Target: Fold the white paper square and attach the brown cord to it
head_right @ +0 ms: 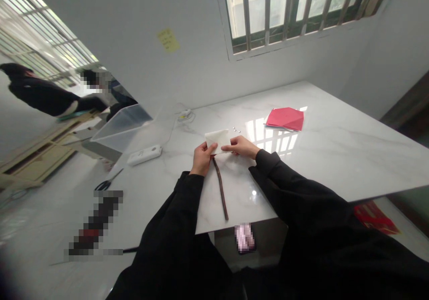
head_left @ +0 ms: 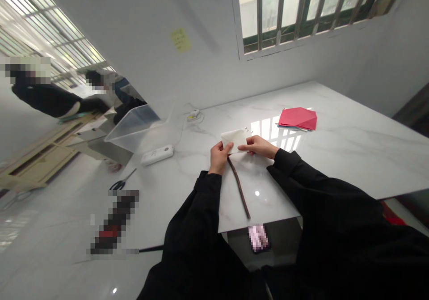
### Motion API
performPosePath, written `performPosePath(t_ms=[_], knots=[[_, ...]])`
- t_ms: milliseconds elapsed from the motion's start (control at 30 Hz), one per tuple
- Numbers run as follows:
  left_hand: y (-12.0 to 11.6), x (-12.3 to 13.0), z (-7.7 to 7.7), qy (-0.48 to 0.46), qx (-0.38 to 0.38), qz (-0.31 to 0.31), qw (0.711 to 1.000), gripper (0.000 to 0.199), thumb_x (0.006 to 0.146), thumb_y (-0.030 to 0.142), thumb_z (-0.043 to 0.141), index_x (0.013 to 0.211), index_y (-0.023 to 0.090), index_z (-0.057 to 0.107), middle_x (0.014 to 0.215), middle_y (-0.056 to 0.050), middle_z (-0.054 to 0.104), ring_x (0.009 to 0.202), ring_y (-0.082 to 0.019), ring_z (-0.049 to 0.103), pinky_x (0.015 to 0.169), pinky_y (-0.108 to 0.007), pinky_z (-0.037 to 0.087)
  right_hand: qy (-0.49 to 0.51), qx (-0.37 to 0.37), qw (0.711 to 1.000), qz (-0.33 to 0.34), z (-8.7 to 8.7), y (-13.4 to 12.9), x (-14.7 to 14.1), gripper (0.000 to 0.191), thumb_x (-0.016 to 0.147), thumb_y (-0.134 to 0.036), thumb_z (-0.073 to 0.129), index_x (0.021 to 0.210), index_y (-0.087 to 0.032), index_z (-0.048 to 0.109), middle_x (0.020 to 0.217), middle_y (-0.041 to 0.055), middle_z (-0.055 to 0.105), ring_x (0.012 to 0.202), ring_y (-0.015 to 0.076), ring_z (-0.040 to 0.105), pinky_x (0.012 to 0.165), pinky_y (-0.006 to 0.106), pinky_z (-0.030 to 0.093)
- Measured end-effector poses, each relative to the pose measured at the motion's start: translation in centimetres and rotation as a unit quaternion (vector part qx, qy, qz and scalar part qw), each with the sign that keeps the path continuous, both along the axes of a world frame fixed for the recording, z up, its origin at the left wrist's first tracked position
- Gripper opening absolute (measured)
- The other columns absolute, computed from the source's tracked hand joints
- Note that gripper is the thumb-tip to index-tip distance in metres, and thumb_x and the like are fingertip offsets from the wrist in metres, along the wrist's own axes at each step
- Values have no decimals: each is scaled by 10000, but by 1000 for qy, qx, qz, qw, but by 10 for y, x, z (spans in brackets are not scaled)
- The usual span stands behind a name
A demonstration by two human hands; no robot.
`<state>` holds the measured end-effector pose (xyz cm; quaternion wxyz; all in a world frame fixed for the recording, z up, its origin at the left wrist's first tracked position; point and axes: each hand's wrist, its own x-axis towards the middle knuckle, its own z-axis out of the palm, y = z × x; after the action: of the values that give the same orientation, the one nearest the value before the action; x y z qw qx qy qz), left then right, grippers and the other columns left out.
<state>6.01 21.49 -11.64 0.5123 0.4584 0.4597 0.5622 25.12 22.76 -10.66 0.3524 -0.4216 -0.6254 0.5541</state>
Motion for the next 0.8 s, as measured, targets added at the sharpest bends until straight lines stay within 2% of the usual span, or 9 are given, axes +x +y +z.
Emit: performPosePath(t_ms=[300,800], knots=[[-2,3,4,-4,-12,10,1000,507,622,383,856,1018,90,737,902,-106,765,777,-239,704,716,-361,570,-35,5,999,-9,-2,0,0,438,714,-557,777,704,-139,646,547,-28,517,496,89,439,494,244,321],[1,3,2,0,-9,-5,1000,486,620,374,845,997,89,732,888,-102,756,766,-230,692,719,-363,567,20,18,999,-23,-11,4,-3,382,767,-502,762,805,-126,703,618,-2,590,507,83,450,466,216,345]])
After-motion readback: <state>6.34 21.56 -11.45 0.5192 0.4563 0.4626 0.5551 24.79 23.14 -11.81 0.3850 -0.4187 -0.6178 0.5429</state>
